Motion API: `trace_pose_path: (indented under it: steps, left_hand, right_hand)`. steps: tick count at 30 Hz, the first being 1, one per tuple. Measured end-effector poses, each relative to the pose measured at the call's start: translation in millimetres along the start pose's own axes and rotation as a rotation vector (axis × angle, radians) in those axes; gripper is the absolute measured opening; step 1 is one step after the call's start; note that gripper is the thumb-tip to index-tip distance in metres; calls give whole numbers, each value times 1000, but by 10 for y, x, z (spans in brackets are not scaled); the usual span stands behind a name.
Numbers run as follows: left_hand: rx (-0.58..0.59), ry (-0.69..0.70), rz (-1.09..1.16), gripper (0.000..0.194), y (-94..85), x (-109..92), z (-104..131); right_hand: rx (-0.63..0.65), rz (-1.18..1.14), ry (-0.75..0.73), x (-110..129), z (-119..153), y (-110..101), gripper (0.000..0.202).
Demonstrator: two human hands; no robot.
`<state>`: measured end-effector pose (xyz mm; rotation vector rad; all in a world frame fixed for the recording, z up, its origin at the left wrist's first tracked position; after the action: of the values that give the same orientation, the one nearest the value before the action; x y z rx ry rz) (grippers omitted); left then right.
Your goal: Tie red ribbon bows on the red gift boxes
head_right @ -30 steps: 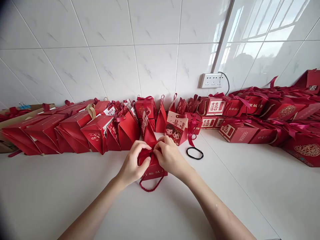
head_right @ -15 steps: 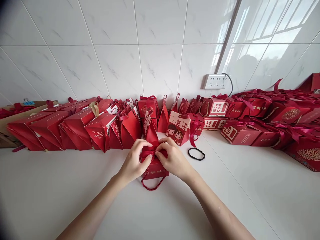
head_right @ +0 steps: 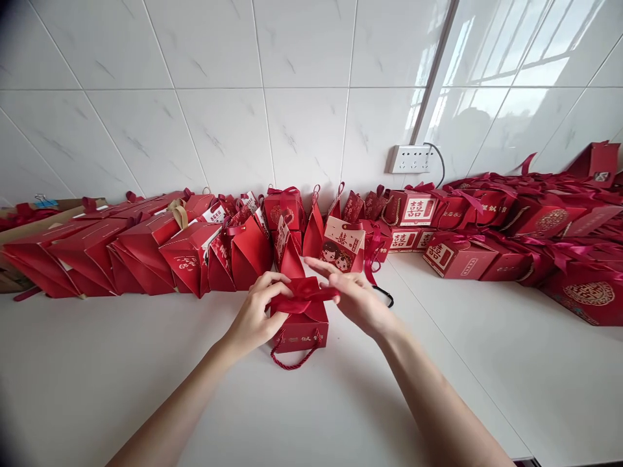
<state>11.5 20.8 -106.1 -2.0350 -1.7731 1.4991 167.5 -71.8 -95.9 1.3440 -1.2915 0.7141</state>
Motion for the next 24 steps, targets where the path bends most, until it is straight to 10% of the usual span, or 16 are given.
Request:
trace_pose_path:
  steps: [17, 24]
  left_hand:
    - [-294, -394, 677, 25, -236, 239, -108]
    - [259, -526, 469, 38, -302, 268, -73]
  right_hand:
    - [-332, -629, -166, 147, 4, -293, 10]
    - [-298, -641, -148, 135, -12, -260, 15]
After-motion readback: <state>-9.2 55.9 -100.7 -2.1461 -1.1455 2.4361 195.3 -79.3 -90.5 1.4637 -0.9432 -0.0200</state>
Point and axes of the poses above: each hand's wrist, its own z-axis away from the middle knuckle, its own y-axis out of the palm, x = y × z, the point moved 3 cm from there along -z, towards the middle knuckle, and after that the axes turned 4 degrees about -x, right-handed, at the moved point
